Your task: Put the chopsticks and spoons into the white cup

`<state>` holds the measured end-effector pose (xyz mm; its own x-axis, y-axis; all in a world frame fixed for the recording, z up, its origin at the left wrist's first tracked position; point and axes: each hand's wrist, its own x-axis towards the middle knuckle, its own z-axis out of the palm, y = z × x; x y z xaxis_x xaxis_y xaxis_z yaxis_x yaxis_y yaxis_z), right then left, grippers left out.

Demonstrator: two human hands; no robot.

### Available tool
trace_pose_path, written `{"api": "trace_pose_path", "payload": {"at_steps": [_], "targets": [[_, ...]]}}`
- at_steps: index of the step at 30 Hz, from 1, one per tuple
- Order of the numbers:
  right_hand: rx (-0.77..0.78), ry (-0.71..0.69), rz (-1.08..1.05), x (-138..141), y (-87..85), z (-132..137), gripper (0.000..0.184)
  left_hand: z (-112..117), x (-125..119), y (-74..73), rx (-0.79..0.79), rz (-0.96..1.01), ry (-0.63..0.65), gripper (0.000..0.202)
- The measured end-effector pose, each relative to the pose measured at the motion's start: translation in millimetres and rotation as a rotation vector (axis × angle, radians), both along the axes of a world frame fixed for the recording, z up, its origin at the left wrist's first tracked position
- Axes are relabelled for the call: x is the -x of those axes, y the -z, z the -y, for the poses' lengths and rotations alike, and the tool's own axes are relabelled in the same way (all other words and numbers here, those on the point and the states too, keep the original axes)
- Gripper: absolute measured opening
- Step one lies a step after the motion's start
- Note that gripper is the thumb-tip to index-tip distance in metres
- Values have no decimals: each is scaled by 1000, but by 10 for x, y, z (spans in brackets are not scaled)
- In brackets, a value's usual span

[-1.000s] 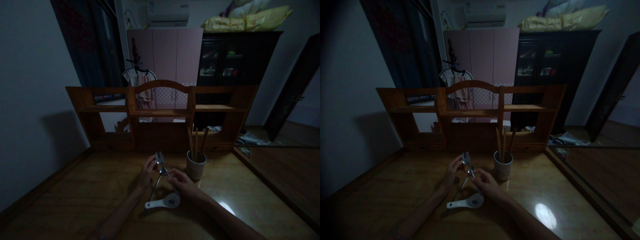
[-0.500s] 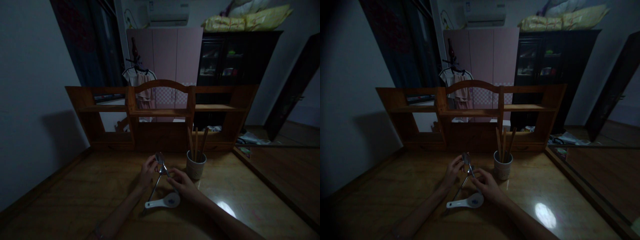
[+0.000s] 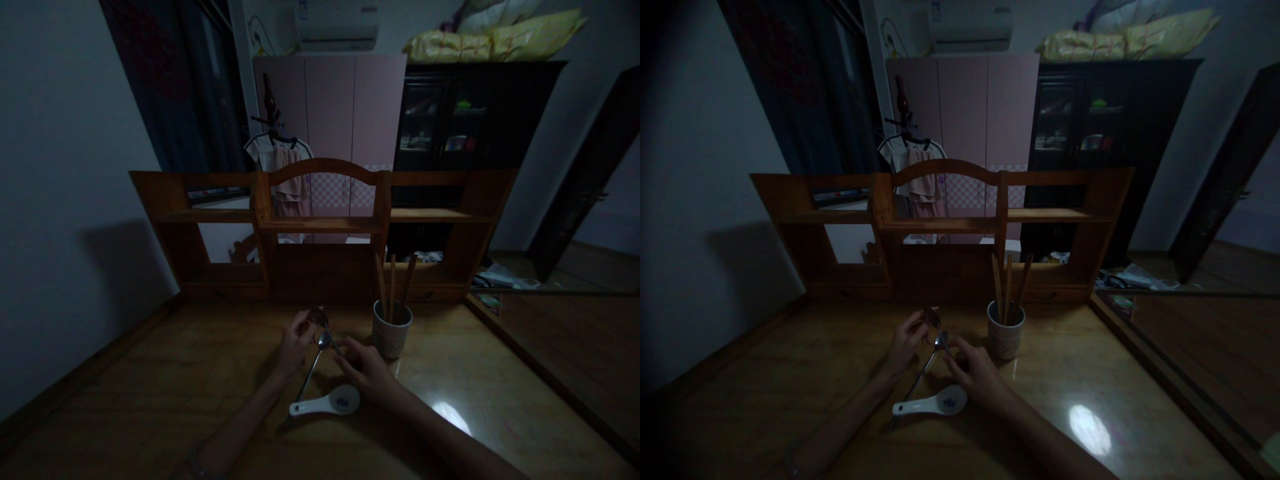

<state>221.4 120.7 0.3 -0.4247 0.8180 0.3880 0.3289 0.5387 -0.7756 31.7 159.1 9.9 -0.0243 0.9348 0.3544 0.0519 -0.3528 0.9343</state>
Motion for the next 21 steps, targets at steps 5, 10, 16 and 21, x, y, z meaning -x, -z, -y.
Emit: {"api": "trace_pose_path", "payload": {"at_steps": [5,10,16,21], "targets": [[-31,2,38,-16,-12,15,26,5,0,-16,-11,-4,1,33],[-34,3,12,-14,-4,17,27,8,6,-17,-21,-21,-24,31],[-24,4,15,-11,-25,26,28,1,20,-12,-44,-70,-59,28],[-17,16,33,-13,-18,28,26,5,22,-17,-36,-57,-49,28]]}}
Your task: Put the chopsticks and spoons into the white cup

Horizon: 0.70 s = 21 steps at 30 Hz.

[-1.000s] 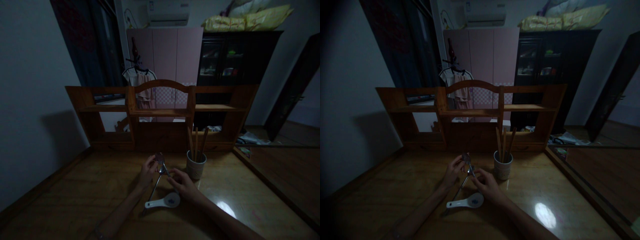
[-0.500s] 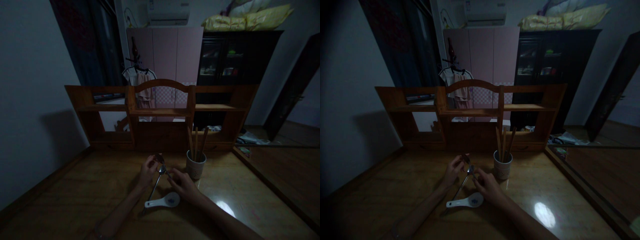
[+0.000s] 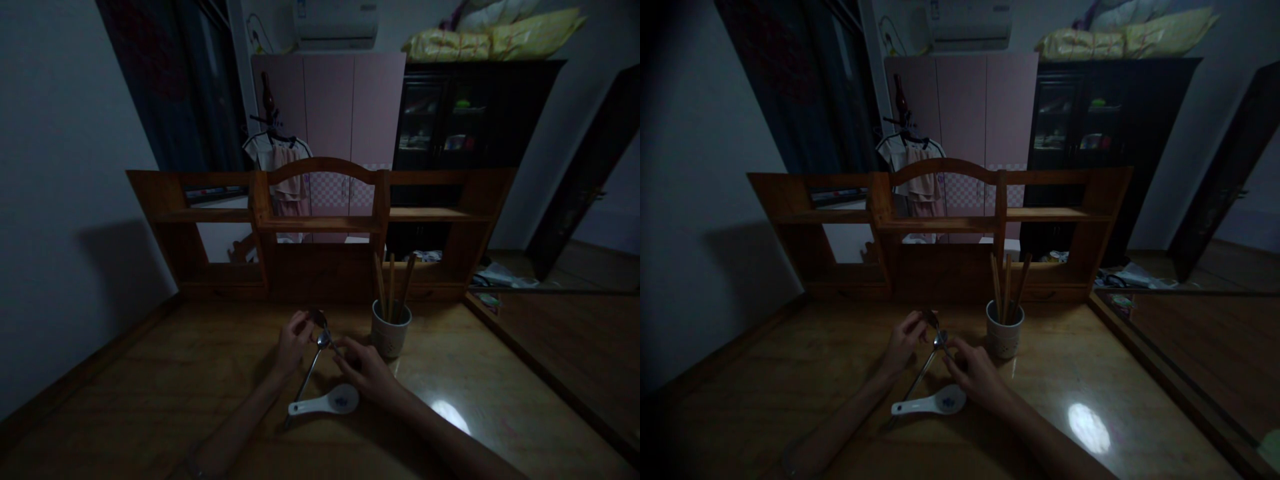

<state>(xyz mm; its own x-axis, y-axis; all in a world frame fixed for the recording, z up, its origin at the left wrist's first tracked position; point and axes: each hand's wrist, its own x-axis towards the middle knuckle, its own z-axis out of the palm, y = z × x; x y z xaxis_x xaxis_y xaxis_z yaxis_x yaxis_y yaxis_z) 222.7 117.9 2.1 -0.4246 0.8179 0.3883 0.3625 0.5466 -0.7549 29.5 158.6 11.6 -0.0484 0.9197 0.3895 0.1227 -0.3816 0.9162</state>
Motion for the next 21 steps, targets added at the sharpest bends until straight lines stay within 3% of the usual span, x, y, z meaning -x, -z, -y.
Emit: {"api": "trace_pose_path", "payload": {"at_steps": [21], "targets": [[-40,-24,27,1,17,10,24,-36,18,62,-9,-17,15,24]]}}
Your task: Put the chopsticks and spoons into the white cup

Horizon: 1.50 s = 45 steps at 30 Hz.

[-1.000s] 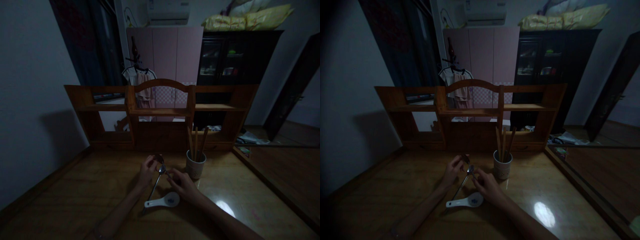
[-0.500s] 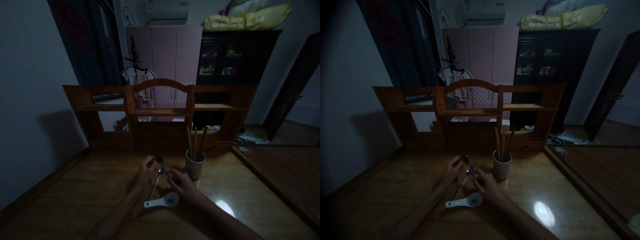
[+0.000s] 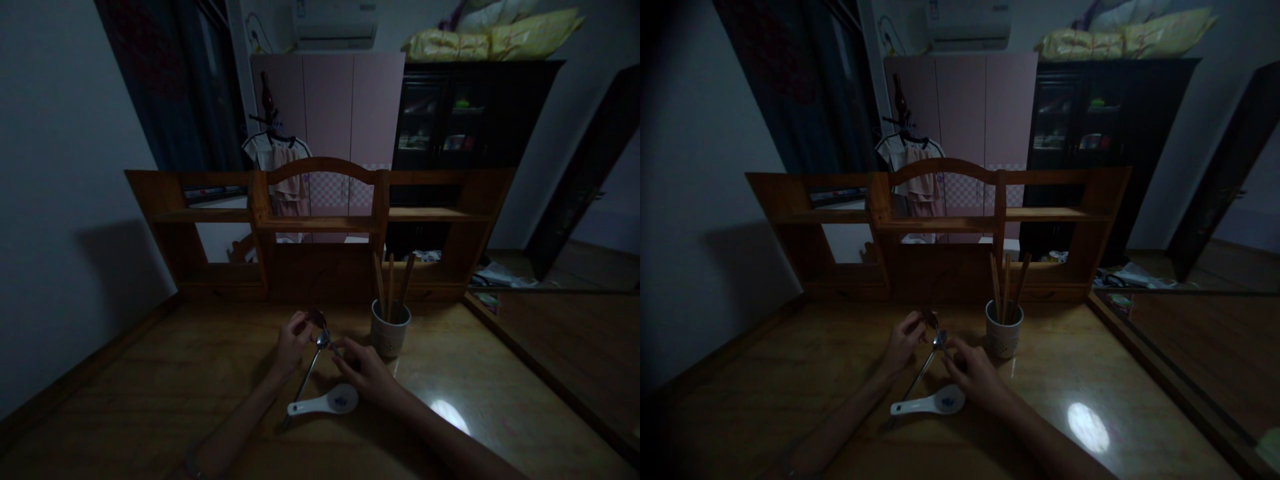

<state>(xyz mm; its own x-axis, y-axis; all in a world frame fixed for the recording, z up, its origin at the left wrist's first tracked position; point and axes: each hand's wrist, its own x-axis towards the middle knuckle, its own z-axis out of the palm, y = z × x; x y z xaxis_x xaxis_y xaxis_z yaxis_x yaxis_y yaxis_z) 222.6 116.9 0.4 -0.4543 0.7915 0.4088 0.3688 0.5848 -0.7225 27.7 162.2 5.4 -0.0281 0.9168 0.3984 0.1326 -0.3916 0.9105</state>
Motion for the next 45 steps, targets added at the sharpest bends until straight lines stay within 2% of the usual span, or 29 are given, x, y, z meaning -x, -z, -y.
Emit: {"api": "trace_pose_path", "payload": {"at_steps": [15,25,40,45], "targets": [[19,9,-4,4,-21,5,25,8,1,-23,-13,-28,5,24],[12,-7,8,-2,5,-7,24,-1,9,-2,16,-12,-54,22],[-7,9,42,4,-24,10,25,-8,29,45,84,61,-140,40],[4,10,51,5,-45,32,25,-9,36,43,74,9,-158,41]]}}
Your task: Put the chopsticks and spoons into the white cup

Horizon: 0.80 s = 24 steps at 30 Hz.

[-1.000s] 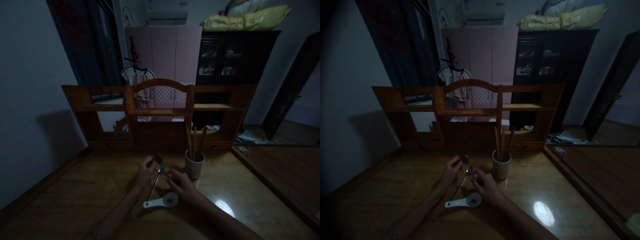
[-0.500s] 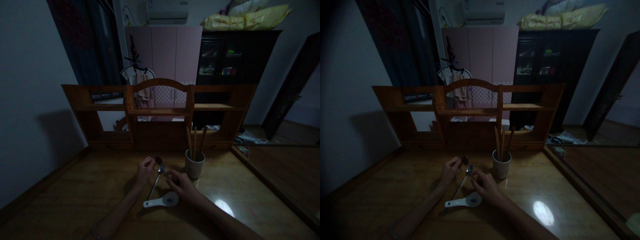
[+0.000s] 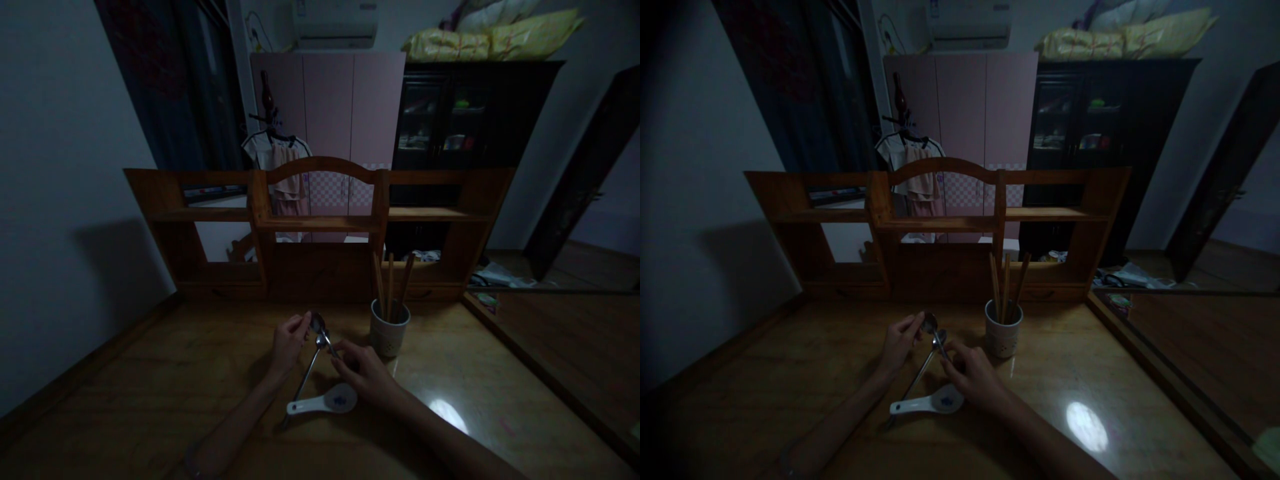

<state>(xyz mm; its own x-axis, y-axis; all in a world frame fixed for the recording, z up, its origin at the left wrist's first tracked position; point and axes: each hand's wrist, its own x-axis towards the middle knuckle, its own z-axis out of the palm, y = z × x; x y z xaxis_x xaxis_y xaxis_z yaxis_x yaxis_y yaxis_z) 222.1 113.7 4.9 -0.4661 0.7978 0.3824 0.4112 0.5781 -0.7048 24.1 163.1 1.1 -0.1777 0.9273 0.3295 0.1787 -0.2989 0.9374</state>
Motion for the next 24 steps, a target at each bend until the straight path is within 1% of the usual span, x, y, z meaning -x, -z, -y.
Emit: {"api": "trace_pose_path", "payload": {"at_steps": [4,8,10,14,17,20,24], "targets": [[-16,7,40,-7,-8,15,22,1,-20,-15,8,-19,-6,38],[-81,18,119,-16,15,14,20,24,-53,-42,21,-30,-6,34],[-121,23,157,-18,33,9,21,40,-72,-56,11,-40,13,30],[-168,38,214,-22,65,7,26,75,-112,-70,1,-20,110,23],[-177,40,237,-28,73,14,22,96,-129,-67,-1,4,154,21],[-180,26,255,-32,55,24,16,111,-130,-66,10,8,175,21],[-187,21,269,-24,12,39,16,118,-127,-77,12,-8,171,21]]}}
